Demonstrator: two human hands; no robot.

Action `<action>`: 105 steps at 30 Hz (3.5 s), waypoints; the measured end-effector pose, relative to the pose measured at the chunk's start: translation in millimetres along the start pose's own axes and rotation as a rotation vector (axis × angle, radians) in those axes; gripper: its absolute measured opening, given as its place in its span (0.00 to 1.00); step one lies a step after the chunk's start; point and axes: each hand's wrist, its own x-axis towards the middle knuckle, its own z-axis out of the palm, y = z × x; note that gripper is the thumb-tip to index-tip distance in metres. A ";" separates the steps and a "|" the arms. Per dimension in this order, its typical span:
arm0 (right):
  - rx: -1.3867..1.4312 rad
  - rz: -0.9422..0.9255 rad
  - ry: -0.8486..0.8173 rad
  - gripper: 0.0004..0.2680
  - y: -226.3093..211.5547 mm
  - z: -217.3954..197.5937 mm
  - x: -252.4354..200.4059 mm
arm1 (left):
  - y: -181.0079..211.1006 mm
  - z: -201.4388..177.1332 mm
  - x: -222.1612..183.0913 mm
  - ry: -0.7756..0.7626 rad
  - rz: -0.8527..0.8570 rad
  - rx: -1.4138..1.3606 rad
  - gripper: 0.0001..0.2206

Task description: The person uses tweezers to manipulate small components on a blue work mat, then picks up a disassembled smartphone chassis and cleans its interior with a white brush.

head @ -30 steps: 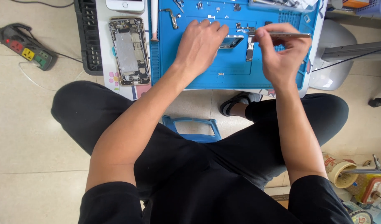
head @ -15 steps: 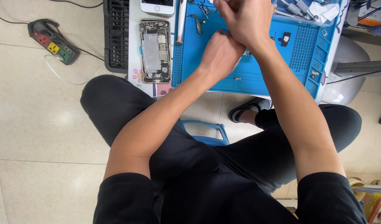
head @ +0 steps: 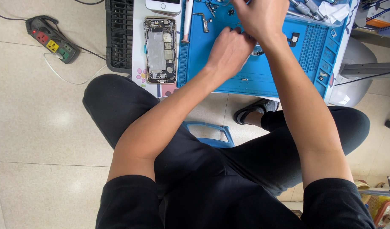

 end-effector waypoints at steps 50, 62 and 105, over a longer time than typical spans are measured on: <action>-0.342 0.471 -0.270 0.04 69.4 -146.0 -166.7 | -12.8 -32.0 -4.8 0.067 -0.523 -1.736 0.09; 0.612 0.347 -0.113 0.10 -21.6 -148.1 -110.6 | -9.9 -12.8 -14.8 0.194 -0.345 -1.837 0.16; 0.442 -0.029 0.155 0.13 6.4 -119.6 -89.8 | -60.7 -106.8 -41.6 0.548 -0.249 -0.795 0.11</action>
